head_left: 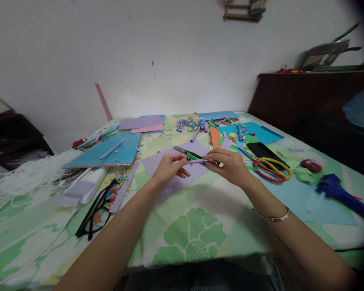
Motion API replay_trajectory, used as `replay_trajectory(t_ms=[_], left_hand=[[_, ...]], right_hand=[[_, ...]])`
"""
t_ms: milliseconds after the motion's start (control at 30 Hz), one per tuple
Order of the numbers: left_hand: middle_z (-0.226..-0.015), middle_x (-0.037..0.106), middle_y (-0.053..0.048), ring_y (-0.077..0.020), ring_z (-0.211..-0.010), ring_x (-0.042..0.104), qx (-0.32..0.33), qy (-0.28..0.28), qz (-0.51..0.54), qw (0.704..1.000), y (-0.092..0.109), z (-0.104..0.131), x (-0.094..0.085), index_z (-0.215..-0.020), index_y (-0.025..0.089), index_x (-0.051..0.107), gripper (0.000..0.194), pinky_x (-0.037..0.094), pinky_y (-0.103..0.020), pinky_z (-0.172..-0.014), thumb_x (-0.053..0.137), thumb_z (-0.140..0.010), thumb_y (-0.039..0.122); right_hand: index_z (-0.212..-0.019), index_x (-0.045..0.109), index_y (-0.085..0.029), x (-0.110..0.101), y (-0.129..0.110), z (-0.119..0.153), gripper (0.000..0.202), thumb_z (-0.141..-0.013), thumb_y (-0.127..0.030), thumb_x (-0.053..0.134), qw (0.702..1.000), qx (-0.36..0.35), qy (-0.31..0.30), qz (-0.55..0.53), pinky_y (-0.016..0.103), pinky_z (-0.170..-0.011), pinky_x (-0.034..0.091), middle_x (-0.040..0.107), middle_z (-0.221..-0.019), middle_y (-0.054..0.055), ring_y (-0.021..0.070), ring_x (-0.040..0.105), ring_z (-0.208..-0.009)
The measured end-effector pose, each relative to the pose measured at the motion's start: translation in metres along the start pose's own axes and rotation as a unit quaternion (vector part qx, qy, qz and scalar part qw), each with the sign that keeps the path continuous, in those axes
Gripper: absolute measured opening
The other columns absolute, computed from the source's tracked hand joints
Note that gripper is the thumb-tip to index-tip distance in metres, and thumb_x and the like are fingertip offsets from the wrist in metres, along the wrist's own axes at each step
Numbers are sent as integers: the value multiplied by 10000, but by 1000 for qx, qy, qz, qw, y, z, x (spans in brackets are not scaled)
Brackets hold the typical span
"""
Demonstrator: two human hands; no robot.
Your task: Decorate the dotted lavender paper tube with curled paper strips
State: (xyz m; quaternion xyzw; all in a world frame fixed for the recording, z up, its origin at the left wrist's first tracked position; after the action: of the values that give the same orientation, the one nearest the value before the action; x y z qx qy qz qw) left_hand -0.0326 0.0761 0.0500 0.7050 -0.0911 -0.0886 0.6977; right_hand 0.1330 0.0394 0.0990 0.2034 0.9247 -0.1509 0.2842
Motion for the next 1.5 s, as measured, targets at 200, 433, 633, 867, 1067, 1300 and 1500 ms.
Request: replay_trajectory(t_ms=[200,433,633,867,1067,1300,1500], left_hand=[[-573,608,8,-113,-505,584,35,-30,-82,996,5,3,3,-844,159,607,358,398,-176,-427,794,-544,218],[-645,605,-2,-93,-526,532,146,33,-198,969,15,3,0,-740,142,624,176,431,-196,-473,729,-607,190],[-731,595,-7,-113,-657,563,240,15,-264,934,23,5,5,-722,150,608,125,440,-181,-518,674,-634,92],[-746,601,-33,-123,-690,548,330,49,-274,902,34,14,5,-740,157,661,38,419,-175,-497,675,-728,191],[-729,612,-43,-122,-672,541,337,27,-281,898,33,15,6,-787,154,673,110,389,-181,-488,613,-802,244],[-698,571,-33,-87,-555,501,282,-39,-240,928,26,11,8,-790,136,634,237,387,-175,-448,522,-853,334],[-646,568,-18,-74,-528,475,225,-25,-217,949,22,7,4,-714,130,631,261,379,-177,-471,546,-827,349]], right_hand=[[-884,680,-172,-1,5,-1,119,-838,-196,573,999,35,-4,-16,219,-501,454,670,-786,58,94,556,-562],[-825,700,-169,0,11,-2,102,-791,-205,611,992,116,-13,-38,200,-478,395,653,-654,17,78,500,-508],[-830,714,-147,2,18,1,131,-780,-213,612,983,172,-26,-65,206,-476,372,653,-655,28,79,491,-509],[-841,706,-143,10,29,6,187,-785,-290,605,962,242,-55,-115,219,-475,365,637,-654,32,93,477,-527],[-833,683,-135,10,32,8,224,-783,-340,608,947,276,-53,-153,220,-464,336,593,-635,25,90,446,-520],[-818,663,-133,13,36,9,214,-782,-336,608,927,298,-57,-219,212,-450,312,533,-604,-2,76,411,-506],[-814,665,-131,15,33,8,218,-775,-341,622,926,286,-61,-237,223,-465,330,573,-656,18,86,442,-535]])
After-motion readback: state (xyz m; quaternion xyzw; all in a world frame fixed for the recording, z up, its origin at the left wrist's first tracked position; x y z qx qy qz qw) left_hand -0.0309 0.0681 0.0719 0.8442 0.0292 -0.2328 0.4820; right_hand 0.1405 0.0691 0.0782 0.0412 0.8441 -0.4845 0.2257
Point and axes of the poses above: each hand's wrist, its own z-axis away from the middle knuckle, its own x-axis out of the palm, y = z × x, the point moved 6 cm from there along -z, towards the middle knuckle
